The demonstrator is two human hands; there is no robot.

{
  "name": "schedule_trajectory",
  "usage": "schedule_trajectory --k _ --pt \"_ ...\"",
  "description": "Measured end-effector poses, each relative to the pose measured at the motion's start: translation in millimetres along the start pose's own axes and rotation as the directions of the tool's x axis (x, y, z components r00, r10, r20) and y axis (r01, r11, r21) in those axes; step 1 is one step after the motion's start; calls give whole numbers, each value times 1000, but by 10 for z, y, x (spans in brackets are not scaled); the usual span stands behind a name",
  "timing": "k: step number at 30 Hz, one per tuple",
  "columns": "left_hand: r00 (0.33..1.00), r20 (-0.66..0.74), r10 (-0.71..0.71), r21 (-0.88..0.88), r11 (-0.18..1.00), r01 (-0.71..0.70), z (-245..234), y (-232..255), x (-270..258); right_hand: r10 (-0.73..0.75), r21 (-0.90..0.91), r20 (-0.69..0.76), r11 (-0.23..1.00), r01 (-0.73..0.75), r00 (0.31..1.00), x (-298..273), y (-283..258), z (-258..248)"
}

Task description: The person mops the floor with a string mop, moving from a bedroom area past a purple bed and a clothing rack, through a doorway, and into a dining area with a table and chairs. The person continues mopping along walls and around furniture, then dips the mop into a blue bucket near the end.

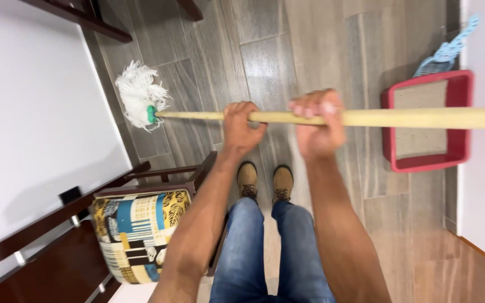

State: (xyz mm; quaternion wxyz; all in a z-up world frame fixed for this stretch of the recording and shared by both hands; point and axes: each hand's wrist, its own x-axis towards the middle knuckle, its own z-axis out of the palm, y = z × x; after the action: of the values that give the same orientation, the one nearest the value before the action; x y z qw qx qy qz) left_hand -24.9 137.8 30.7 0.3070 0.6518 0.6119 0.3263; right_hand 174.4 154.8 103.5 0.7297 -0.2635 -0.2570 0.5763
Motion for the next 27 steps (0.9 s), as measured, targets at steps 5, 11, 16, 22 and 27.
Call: schedule_trajectory --k 5,11,16,22,27 --pt "997 -47 -55 -26 998 54 74 988 -97 -75 -93 58 992 81 995 46 -1420 428" --pt "1000 17 -11 -85 996 13 334 1682 -106 -227 -212 53 949 233 973 -200 -2185 789" --pt "990 52 128 -231 966 -113 740 2516 -28 -330 -319 93 884 342 939 -261 -3046 882" --pt "921 171 350 -319 904 -285 1403 3538 -215 -367 -652 106 676 343 924 -543 -4153 1031" --pt "672 709 215 -238 969 -59 1382 4283 -294 -478 -737 96 555 385 873 -871 -4518 866"
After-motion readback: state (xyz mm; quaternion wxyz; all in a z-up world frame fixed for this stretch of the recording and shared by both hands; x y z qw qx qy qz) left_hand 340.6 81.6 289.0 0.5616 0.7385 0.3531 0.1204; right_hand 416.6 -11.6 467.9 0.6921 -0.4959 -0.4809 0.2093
